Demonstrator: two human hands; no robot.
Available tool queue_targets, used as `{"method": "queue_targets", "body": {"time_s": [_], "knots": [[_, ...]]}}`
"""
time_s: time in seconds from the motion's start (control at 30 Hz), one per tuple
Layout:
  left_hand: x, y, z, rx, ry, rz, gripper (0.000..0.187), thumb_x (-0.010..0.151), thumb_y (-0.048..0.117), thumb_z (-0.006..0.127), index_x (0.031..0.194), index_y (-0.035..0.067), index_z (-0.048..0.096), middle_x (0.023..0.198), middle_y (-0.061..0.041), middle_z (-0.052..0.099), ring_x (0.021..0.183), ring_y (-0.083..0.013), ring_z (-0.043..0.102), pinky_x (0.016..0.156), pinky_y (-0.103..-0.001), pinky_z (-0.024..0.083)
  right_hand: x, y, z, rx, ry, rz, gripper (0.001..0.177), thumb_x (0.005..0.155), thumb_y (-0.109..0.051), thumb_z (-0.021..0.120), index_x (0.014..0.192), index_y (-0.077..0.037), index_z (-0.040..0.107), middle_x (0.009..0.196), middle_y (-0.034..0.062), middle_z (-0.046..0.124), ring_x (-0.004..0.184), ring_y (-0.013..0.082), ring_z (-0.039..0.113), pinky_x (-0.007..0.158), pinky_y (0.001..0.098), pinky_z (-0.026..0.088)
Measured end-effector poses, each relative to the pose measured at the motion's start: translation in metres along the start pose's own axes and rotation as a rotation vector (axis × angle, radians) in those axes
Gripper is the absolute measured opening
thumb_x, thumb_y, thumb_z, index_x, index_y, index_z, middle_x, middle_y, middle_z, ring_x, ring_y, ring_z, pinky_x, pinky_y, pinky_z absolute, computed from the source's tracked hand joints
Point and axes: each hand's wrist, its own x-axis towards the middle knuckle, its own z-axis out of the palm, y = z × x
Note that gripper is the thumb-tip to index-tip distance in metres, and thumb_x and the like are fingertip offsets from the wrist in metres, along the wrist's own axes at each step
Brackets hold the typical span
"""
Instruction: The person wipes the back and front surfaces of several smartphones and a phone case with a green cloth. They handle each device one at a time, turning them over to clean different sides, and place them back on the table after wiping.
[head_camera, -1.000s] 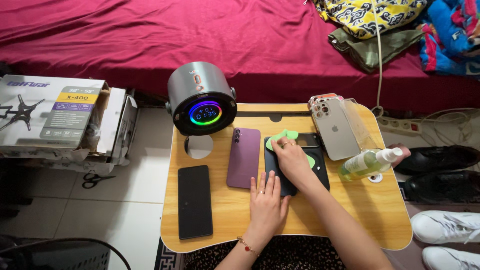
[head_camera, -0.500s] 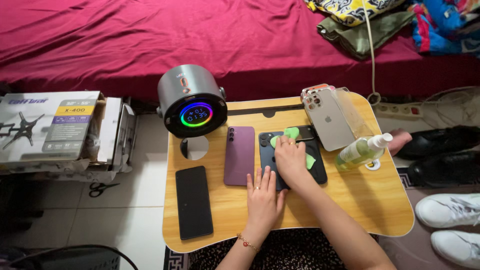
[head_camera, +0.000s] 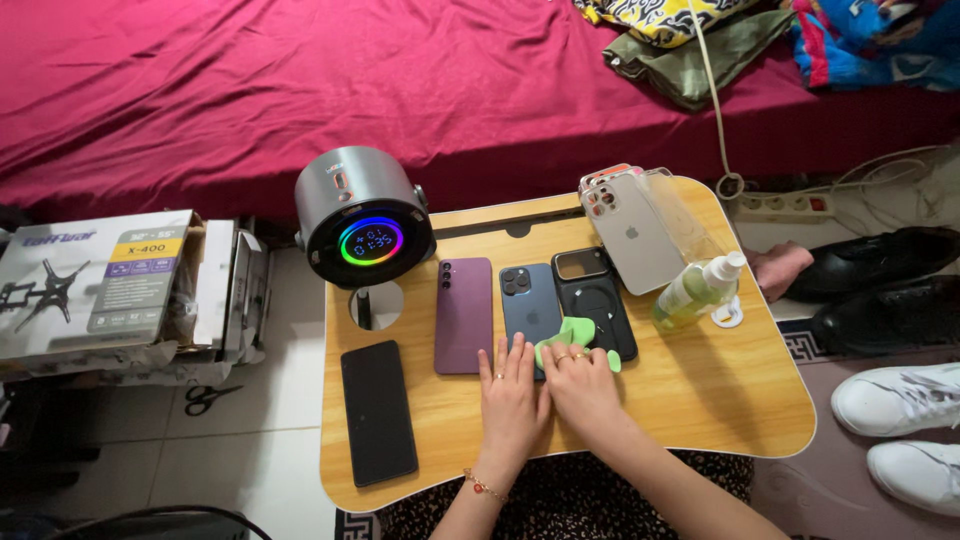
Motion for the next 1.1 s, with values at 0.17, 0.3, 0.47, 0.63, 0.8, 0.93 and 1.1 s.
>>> {"method": "queue_targets", "body": {"time_s": [0.17, 0.3, 0.47, 0.63, 0.8, 0.93, 1.1], "knots": [[-0.001, 0.001, 0.002, 0.005, -0.005, -0.014, 0.055, 0.089, 0.025, 0.068, 0.134, -0.004, 0.056, 0.149, -0.024, 0.05, 0.142, -0.043, 0.041, 0.121, -0.061, 0.017, 0.024, 0.01, 0.017, -0.045, 0.028, 0.01, 0.03, 0.081, -0.02, 0.064, 0.108, -0.01, 0.07, 0.099, 0.0023, 0.065, 0.094, 0.0192, 0.063, 0.076, 0.0406, 0.042], [0.0, 0.002, 0.004, 0.007, 0.03, -0.002, 0.051, 0.094, 0.029, 0.065, 0.13, -0.007, 0.057, 0.147, -0.024, 0.052, 0.14, -0.0428, 0.043, 0.121, -0.061, 0.018, 0.081, 0.031, 0.038, -0.082, -0.025, 0.053, 0.019, 0.082, -0.021, 0.063, 0.097, -0.012, 0.07, 0.099, 0.0033, 0.066, 0.096, 0.0204, 0.064, 0.078, 0.043, 0.044], [0.001, 0.002, 0.003, 0.004, 0.034, -0.009, 0.05, 0.096, 0.031, 0.064, 0.128, -0.008, 0.059, 0.145, -0.024, 0.053, 0.139, -0.0422, 0.044, 0.12, -0.061, 0.018, 0.129, 0.05, 0.047, -0.103, 0.047, 0.048, 0.016, 0.084, -0.017, 0.062, 0.097, -0.012, 0.07, 0.102, 0.0037, 0.066, 0.099, 0.0202, 0.065, 0.076, 0.0414, 0.044], [0.001, 0.002, 0.003, -0.008, 0.045, -0.018, 0.05, 0.097, 0.031, 0.063, 0.129, -0.007, 0.058, 0.146, -0.024, 0.053, 0.14, -0.0424, 0.044, 0.12, -0.061, 0.019, 0.108, 0.048, 0.041, -0.04, 0.059, 0.031, 0.018, 0.085, -0.017, 0.061, 0.1, -0.011, 0.068, 0.103, 0.0042, 0.065, 0.099, 0.0212, 0.064, 0.078, 0.0416, 0.044], [-0.002, -0.001, 0.006, -0.039, 0.048, -0.027, 0.05, 0.096, 0.027, 0.066, 0.131, -0.007, 0.055, 0.147, -0.024, 0.051, 0.141, -0.0419, 0.043, 0.121, -0.062, 0.019, 0.045, 0.03, 0.021, -0.018, 0.052, -0.069, 0.037, 0.078, -0.018, 0.062, 0.113, -0.008, 0.068, 0.101, 0.0046, 0.064, 0.097, 0.022, 0.063, 0.076, 0.0397, 0.044], [-0.003, -0.005, 0.006, -0.188, 0.058, -0.064, 0.053, 0.087, 0.015, 0.072, 0.129, -0.005, 0.046, 0.144, -0.029, 0.046, 0.147, -0.0416, 0.038, 0.122, -0.063, 0.017, 0.006, 0.013, -0.001, 0.092, 0.021, -0.199, 0.042, 0.081, -0.022, 0.064, 0.12, -0.006, 0.066, 0.1, 0.0052, 0.063, 0.095, 0.0221, 0.062, 0.077, 0.04, 0.044], [-0.007, -0.007, 0.007, -0.227, 0.061, -0.062, 0.065, 0.085, 0.007, 0.074, 0.136, -0.002, 0.034, 0.143, -0.028, 0.046, 0.15, -0.0456, 0.033, 0.123, -0.065, 0.016, 0.019, 0.019, -0.004, 0.168, 0.077, -0.293, 0.039, 0.083, -0.021, 0.063, 0.12, -0.012, 0.068, 0.103, 0.0041, 0.063, 0.096, 0.0208, 0.062, 0.078, 0.0396, 0.044]]}}
